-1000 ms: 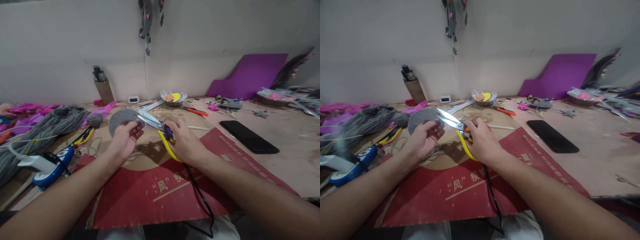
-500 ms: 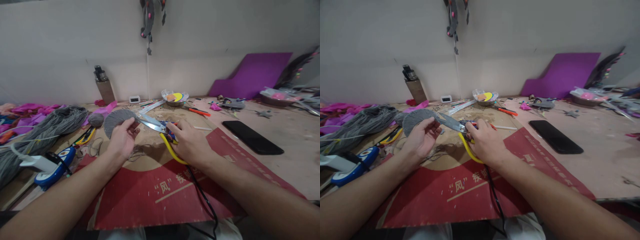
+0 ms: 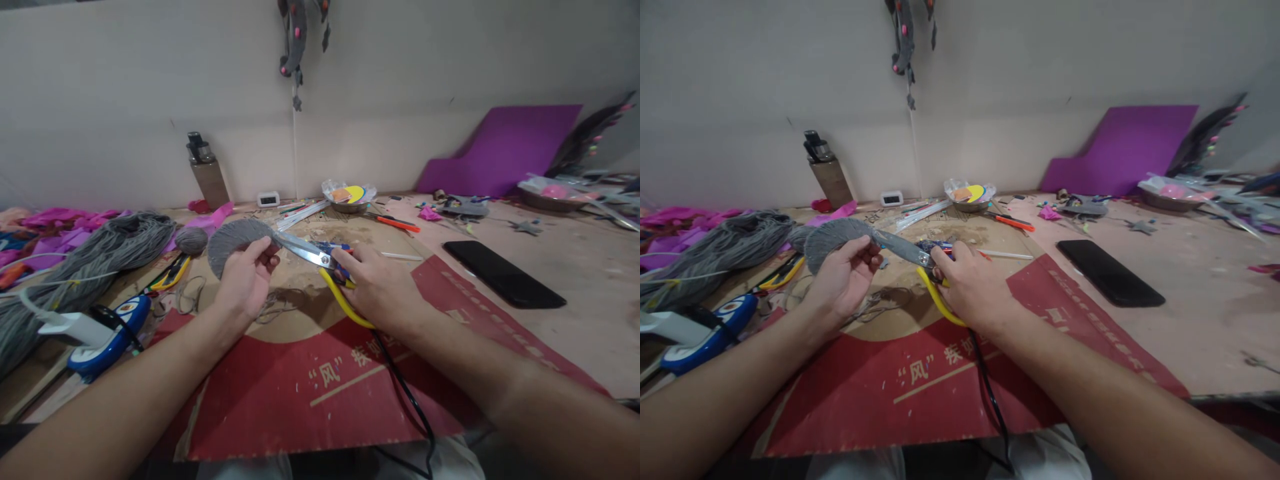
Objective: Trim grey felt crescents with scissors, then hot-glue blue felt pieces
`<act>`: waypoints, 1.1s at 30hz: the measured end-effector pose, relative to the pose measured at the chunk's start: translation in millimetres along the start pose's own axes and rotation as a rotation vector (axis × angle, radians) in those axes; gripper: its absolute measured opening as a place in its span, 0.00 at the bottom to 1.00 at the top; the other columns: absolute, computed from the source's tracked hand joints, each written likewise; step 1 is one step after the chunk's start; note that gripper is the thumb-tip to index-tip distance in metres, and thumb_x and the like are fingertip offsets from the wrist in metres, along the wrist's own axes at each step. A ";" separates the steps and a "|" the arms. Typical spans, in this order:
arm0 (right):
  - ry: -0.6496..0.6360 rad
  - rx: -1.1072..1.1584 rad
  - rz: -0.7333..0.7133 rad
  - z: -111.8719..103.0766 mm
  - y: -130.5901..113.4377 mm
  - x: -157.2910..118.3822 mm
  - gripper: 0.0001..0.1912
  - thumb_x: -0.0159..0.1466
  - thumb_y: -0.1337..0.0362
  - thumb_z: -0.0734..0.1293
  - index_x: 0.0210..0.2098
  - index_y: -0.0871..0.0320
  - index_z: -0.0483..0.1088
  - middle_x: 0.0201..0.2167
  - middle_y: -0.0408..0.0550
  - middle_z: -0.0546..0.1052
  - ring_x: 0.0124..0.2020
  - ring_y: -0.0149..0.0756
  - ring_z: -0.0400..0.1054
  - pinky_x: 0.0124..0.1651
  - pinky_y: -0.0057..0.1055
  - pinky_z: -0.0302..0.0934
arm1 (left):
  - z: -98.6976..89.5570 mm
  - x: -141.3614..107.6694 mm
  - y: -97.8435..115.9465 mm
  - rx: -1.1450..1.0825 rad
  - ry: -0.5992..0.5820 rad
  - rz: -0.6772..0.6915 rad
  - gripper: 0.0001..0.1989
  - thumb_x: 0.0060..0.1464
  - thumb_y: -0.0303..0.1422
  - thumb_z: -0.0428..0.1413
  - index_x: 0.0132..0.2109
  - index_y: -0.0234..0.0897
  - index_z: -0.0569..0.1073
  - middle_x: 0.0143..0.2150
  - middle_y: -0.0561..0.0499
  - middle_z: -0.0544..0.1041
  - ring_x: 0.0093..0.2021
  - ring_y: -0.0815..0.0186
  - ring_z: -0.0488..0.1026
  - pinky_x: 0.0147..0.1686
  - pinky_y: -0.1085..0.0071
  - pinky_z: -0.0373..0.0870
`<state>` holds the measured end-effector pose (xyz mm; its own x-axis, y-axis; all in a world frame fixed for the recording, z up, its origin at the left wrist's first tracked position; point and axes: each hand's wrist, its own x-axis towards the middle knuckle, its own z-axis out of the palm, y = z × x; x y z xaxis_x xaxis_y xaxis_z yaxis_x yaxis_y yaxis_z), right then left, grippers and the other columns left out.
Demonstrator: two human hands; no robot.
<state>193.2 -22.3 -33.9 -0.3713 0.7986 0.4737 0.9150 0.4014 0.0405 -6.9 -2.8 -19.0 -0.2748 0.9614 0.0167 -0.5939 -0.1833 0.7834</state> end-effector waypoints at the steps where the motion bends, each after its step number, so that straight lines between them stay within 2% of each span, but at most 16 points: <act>1: -0.004 0.000 0.000 0.2 0.2 0.0 0.14 0.68 0.58 0.58 0.47 0.55 0.70 0.39 0.51 0.72 0.32 0.35 0.63 0.28 0.32 0.39 | -0.4 0.3 -0.3 0.005 -0.006 0.004 0.08 0.40 0.23 0.64 0.28 0.32 0.72 0.26 0.53 0.73 0.27 0.72 0.70 0.25 0.76 0.63; 10: -0.012 -0.026 -0.027 -1.0 0.3 -0.2 0.14 0.68 0.56 0.59 0.47 0.55 0.70 0.37 0.51 0.71 0.32 0.36 0.64 0.29 0.32 0.39 | -0.6 -0.1 -1.4 0.006 0.011 -0.029 0.07 0.41 0.23 0.63 0.28 0.32 0.72 0.25 0.52 0.73 0.26 0.72 0.70 0.26 0.76 0.65; 16: -0.011 -0.031 -0.021 -1.5 -0.3 -1.1 0.18 0.69 0.53 0.56 0.48 0.55 0.70 0.36 0.49 0.72 0.29 0.35 0.62 0.27 0.32 0.37 | 0.8 0.0 -0.9 -0.014 0.039 -0.063 0.06 0.43 0.22 0.62 0.27 0.31 0.72 0.25 0.52 0.73 0.26 0.72 0.70 0.27 0.77 0.66; 26: -0.046 -0.045 -0.013 -6.8 -0.7 -1.0 0.17 0.69 0.55 0.56 0.48 0.55 0.70 0.36 0.50 0.74 0.29 0.35 0.65 0.26 0.32 0.36 | -0.8 1.0 -2.5 0.001 0.013 -0.053 0.06 0.43 0.23 0.63 0.27 0.32 0.72 0.25 0.52 0.74 0.27 0.72 0.71 0.28 0.77 0.68; 30: -0.063 0.110 0.033 -2.8 2.9 -0.3 0.13 0.66 0.63 0.59 0.47 0.54 0.71 0.39 0.49 0.76 0.32 0.36 0.67 0.29 0.31 0.45 | -0.6 1.1 -2.2 0.012 0.023 -0.037 0.07 0.42 0.23 0.63 0.27 0.32 0.72 0.24 0.53 0.74 0.27 0.72 0.71 0.28 0.77 0.68; 33: -0.055 0.290 0.061 2.9 5.4 1.5 0.15 0.63 0.67 0.62 0.49 0.55 0.70 0.41 0.50 0.75 0.38 0.37 0.68 0.35 0.29 0.54 | -0.5 1.4 -1.2 -0.013 0.027 -0.044 0.06 0.43 0.22 0.62 0.28 0.32 0.72 0.25 0.52 0.75 0.26 0.73 0.71 0.28 0.78 0.69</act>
<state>197.1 -17.7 -35.5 -0.3328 0.8451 0.4185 0.8553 0.4573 -0.2434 -6.9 -1.3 -20.2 -0.2687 0.9626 -0.0345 -0.6157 -0.1441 0.7747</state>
